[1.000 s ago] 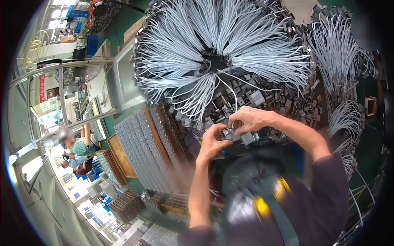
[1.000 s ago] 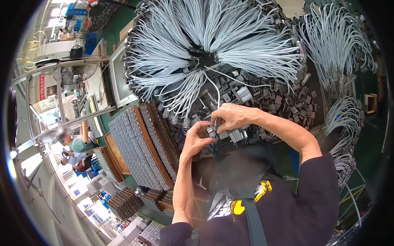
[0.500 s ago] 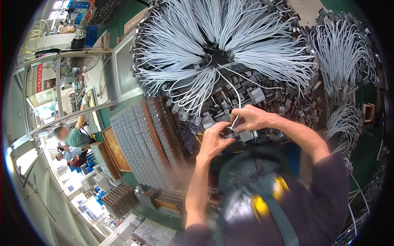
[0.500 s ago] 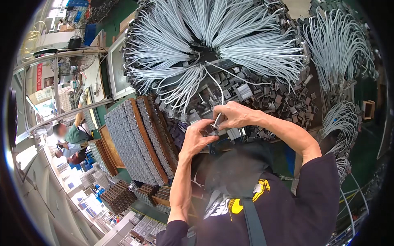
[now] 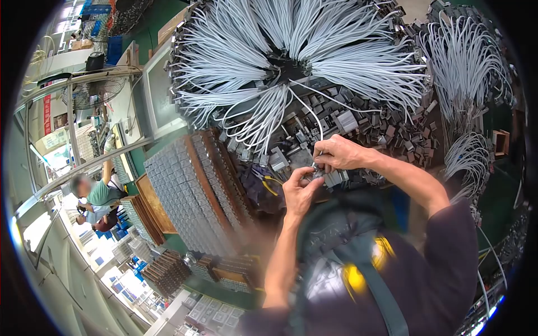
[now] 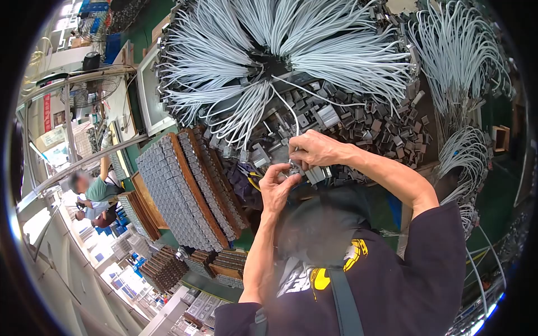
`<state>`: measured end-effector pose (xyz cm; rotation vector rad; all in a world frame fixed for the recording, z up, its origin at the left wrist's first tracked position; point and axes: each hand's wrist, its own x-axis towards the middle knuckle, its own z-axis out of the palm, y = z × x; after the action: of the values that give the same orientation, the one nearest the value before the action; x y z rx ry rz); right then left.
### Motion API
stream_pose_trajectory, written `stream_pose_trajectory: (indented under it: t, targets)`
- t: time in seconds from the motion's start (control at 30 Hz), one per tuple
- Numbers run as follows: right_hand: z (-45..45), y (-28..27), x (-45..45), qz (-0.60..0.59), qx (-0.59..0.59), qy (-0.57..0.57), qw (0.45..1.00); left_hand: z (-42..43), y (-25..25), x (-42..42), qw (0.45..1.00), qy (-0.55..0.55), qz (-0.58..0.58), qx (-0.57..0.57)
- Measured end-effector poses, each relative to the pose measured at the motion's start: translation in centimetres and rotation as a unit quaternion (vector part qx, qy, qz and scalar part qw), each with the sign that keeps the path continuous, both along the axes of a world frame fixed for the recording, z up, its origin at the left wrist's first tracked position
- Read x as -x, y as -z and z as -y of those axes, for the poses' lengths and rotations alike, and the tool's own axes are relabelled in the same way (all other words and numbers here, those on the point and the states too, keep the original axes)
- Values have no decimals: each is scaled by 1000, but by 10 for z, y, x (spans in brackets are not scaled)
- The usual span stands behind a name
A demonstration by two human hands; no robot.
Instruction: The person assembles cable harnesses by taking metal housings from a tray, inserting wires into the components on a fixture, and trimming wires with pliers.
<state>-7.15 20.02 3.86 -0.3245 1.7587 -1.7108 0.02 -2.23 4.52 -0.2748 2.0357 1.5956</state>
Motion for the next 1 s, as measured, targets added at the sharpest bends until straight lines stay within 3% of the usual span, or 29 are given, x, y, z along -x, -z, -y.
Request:
stream_pose_trajectory:
  t: [0.13,0.3,0.37,0.5,0.63,0.7,0.87,0.93,1.0]
  targets:
    - [-2,0,-1,-31,-34,-18,999,-19,1,-6,975,-143,51,-164]
    - [-7,-8,1,-98,-81,-50,991,-20,19,-3,960,-178,116,-185]
    - [-6,-11,4,-162,-165,-117,966,-23,26,2,955,-188,149,-173]
    - [3,0,6,-212,-224,-111,945,-30,36,17,930,-230,231,-170]
    - [5,17,15,-255,-211,-75,941,-36,29,35,958,-213,165,-97]
    - [8,19,21,-313,-257,-81,911,-32,41,38,983,-171,64,23]
    - [27,54,24,-367,-279,-147,875,-29,69,39,983,-150,56,84]
    - [38,60,19,-367,-297,-141,870,-26,75,43,957,-85,-61,270]
    - [32,60,20,-376,-322,-142,857,-27,71,50,952,-95,-88,277]
